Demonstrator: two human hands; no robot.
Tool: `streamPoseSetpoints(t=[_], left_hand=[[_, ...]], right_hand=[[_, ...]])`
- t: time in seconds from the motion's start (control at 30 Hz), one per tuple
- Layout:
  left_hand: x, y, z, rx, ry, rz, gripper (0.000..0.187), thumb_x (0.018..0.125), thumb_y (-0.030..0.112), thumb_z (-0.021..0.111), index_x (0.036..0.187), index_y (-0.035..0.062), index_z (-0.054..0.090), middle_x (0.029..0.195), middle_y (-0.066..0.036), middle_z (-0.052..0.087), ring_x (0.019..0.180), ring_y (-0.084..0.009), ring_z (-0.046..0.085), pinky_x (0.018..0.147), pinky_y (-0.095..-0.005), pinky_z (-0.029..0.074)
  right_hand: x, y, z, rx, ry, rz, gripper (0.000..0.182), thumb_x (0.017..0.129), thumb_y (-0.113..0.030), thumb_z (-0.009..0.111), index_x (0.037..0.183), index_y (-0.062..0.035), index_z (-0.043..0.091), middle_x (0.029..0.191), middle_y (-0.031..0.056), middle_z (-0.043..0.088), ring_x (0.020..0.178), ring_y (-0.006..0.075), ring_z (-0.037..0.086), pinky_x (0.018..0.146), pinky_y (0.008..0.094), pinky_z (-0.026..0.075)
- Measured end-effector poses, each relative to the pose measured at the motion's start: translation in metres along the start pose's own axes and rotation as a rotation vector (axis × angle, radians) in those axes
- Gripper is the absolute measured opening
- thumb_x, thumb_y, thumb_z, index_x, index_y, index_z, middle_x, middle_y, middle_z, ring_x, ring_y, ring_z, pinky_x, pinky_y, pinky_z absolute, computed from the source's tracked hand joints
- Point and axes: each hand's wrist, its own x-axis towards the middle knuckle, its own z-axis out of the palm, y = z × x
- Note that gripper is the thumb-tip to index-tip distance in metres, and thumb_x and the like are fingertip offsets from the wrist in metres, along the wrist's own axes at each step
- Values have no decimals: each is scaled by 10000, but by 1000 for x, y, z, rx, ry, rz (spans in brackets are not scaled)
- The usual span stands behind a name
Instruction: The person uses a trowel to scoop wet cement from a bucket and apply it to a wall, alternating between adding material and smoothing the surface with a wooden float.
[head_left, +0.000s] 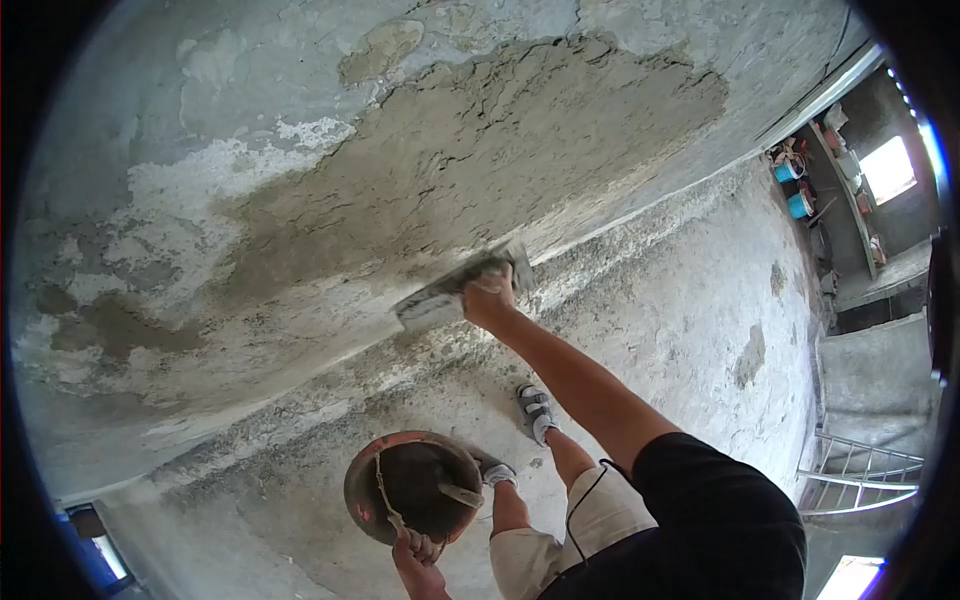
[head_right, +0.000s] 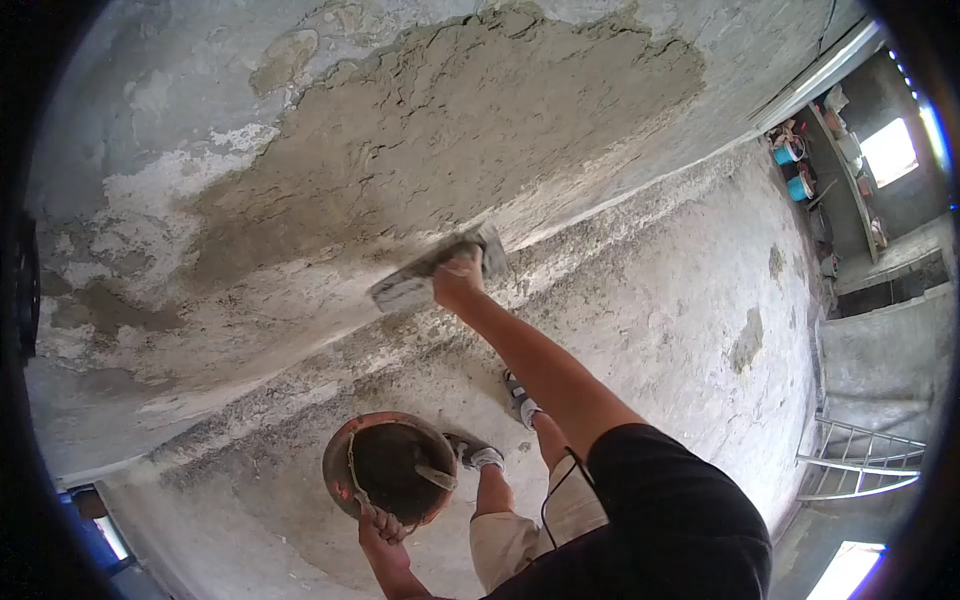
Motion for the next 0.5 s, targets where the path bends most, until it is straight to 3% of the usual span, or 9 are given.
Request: streamPoseSetpoints(t=[0.07, 0.1, 0.2, 0.23, 0.27, 0.3, 0.37, 0.43, 0.5], left_hand=[[-9, 5, 2, -3, -25, 46, 422, 931, 443, 516, 665, 160, 353, 561, 62, 199, 463, -67, 195, 436, -259, 146], [8, 11, -4, 2, -49, 120, 422, 931, 443, 516, 665, 160, 353, 561, 62, 199, 463, -67, 195, 436, -259, 146], [-10, 10, -8, 11, 21, 23, 412, 937, 429, 512, 665, 163, 355, 560, 67, 195, 464, -61, 190, 442, -256, 138], [-10, 10, -7, 17, 27, 20, 406, 935, 423, 520, 667, 164, 357, 563, 68, 202, 462, -57, 193, 437, -250, 139], [-10, 11, -6, 23, 33, 21, 401, 932, 417, 528, 670, 165, 359, 567, 69, 208, 459, -53, 197, 432, -245, 140], [-10, 13, -6, 29, 32, 21, 401, 932, 417, 528, 670, 165, 359, 567, 69, 208, 459, -53, 197, 432, -245, 140], [-6, 15, -3, -6, -1, -2, 425, 893, 388, 582, 648, 181, 304, 572, 69, 197, 458, -54, 210, 428, -245, 135], [-4, 14, -3, -4, -25, -7, 403, 906, 397, 570, 665, 175, 336, 576, 70, 217, 454, -51, 213, 416, -237, 147], [-2, 10, -3, -11, -50, -21, 385, 918, 406, 558, 682, 170, 368, 579, 71, 236, 451, -47, 215, 403, -229, 158]], right_hand=[[-17, 13, -4, 38, -77, 65, 359, 910, -427, 494, 760, -156, 676, 740, 83, 664, 880, 270, 626, 1023, 575, 225], [-16, -5, -60, 81, 63, 59, 360, 907, -411, 504, 735, -143, 672, 697, 91, 650, 805, 291, 628, 995, 561, 269], [-68, -1, -189, 191, 379, -25, 368, 887, -398, 549, 704, -101, 666, 645, 108, 633, 669, 327, 620, 912, 521, 374], [-82, -3, -240, 130, 467, -49, 351, 877, -380, 572, 706, -88, 660, 651, 109, 635, 639, 315, 619, 925, 516, 373], [-82, 2, -280, 146, 643, -164, 254, 842, -315, 645, 729, -87, 648, 673, 88, 627, 685, 246, 598, 847, 446, 389], [-73, 5, -321, 246, 770, -276, 185, 839, -230, 659, 731, -80, 646, 667, 61, 629, 577, 206, 589, 738, 394, 447], [-74, 2, -406, 197, 824, -278, 237, 849, -203, 662, 655, -75, 614, 568, 44, 604, 462, 157, 522, 592, 364, 450], [-54, -8, -436, 238, 934, -277, 303, 843, -231, 675, 593, -97, 570, 476, 18, 522, 414, 153, 465, 665, 386, 433], [-44, -26, -446, 66, 1049, -255, 303, 834, -264, 684, 595, -112, 578, 474, 11, 520, 396, 161, 441, 731, 390, 413]])
